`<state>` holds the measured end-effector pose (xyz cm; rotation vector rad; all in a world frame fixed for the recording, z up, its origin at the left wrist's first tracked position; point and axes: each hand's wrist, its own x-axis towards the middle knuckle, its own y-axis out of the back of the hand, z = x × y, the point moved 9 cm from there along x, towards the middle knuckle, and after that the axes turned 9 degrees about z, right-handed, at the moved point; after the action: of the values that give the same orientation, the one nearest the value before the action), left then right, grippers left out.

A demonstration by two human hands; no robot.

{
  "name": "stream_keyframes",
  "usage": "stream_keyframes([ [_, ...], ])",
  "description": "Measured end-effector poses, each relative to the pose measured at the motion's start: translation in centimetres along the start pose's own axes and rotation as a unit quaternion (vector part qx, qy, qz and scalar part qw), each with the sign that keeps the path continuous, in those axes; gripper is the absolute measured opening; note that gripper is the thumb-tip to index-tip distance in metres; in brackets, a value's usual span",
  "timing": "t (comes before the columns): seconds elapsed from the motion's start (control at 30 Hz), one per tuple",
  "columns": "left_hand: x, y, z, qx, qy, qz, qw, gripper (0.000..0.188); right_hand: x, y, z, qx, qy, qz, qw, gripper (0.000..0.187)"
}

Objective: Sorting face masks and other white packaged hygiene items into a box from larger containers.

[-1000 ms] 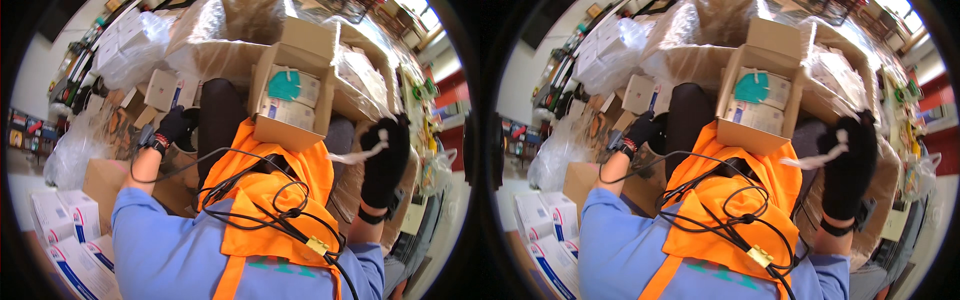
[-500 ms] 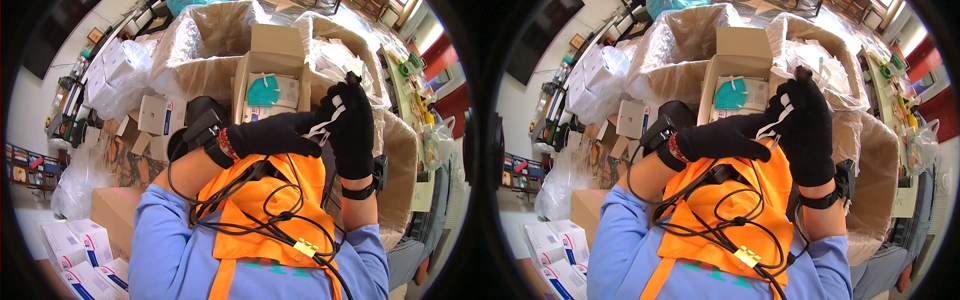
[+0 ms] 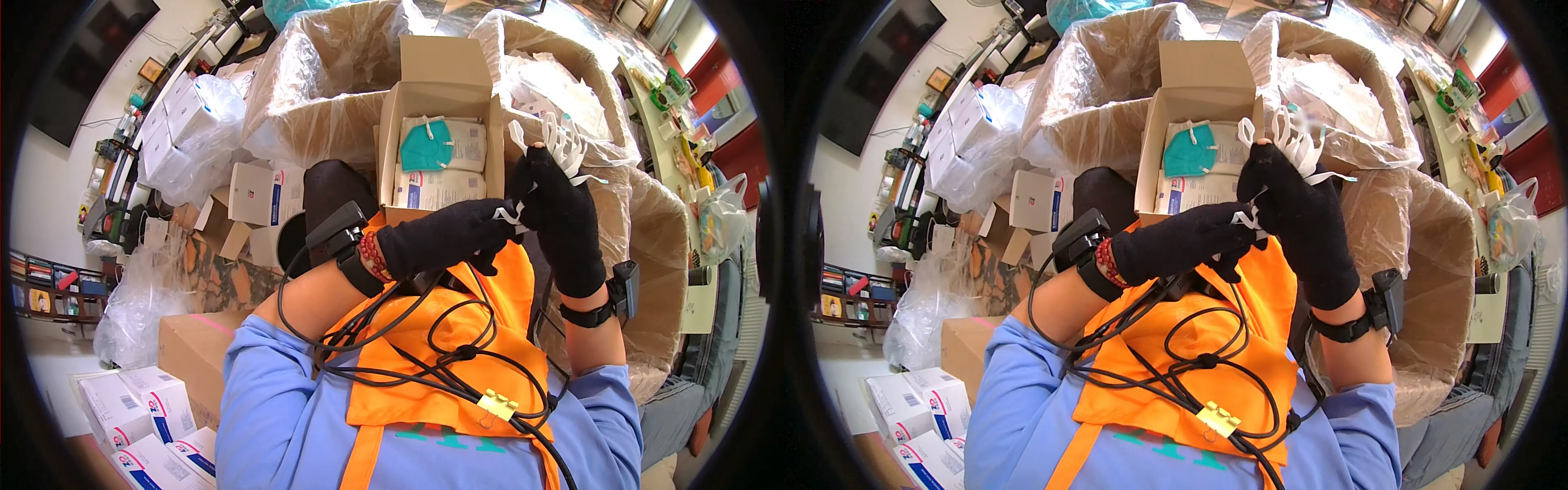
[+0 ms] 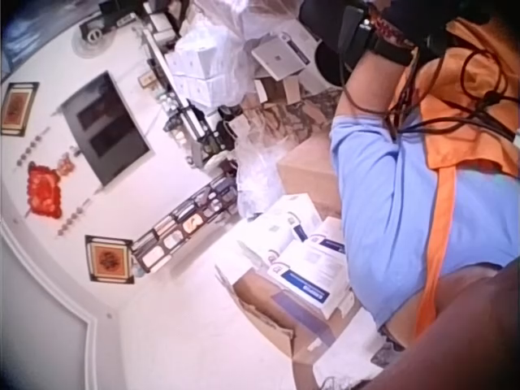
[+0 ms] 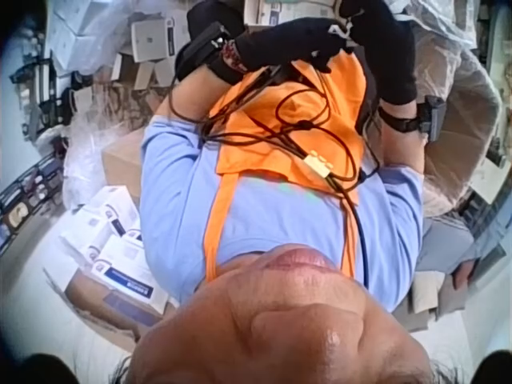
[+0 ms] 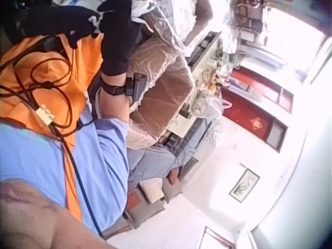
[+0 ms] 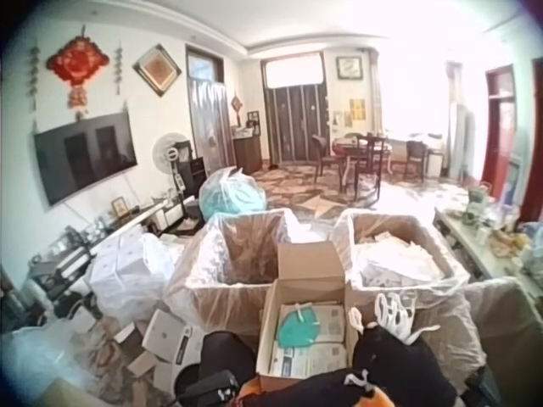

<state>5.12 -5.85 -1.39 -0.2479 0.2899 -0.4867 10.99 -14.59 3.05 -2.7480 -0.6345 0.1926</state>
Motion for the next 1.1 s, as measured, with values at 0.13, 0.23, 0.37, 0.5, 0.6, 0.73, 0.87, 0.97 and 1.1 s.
stream_keyframes([
  [0.13,-1.2,-0.3,0.6,0.109,-0.056,-0.019,0.992,0.028,-0.9,-0.3,-3.0,-0.258,0.232,0.109,0.931,0.014],
  [0.23,-2.4,2.8,-0.1,0.25,-0.05,0.025,0.967,0.028,-1.9,1.6,-3.5,-0.289,0.094,0.078,0.949,0.012],
  [0.37,-3.6,3.2,-0.1,0.314,-0.065,0.078,0.944,0.028,-4.2,-3.4,-4.4,-0.482,0.368,0.024,0.795,0.008],
  [0.5,-3.0,2.3,0.7,0.453,-0.071,0.055,0.887,0.016,-3.7,-4.7,1.3,-0.516,0.178,-0.098,0.832,0.023],
  [0.6,-4.2,1.7,1.6,0.456,-0.137,0.017,0.879,0.016,-4.2,-3.8,4.5,-0.428,0.065,-0.119,0.894,0.029],
  [0.73,-5.5,0.3,1.9,0.37,-0.156,-0.053,0.914,0.023,-7.9,-4.8,3.5,-0.228,-0.071,-0.065,0.969,0.017],
  [0.87,-7.7,1.0,2.3,0.325,-0.13,-0.084,0.933,0.017,-11.3,-6.6,1.2,-0.639,0.252,-0.16,0.709,0.007],
  [0.97,-9.0,2.1,1.7,0.292,-0.103,-0.086,0.947,0.016,-12.1,-4.9,-0.6,-0.474,0.157,-0.103,0.86,0.014],
  [1.1,-10.1,4.5,0.6,0.213,-0.09,-0.067,0.971,0.008,-14.8,0.9,3.1,-0.336,-0.099,0.03,0.936,0.019],
])
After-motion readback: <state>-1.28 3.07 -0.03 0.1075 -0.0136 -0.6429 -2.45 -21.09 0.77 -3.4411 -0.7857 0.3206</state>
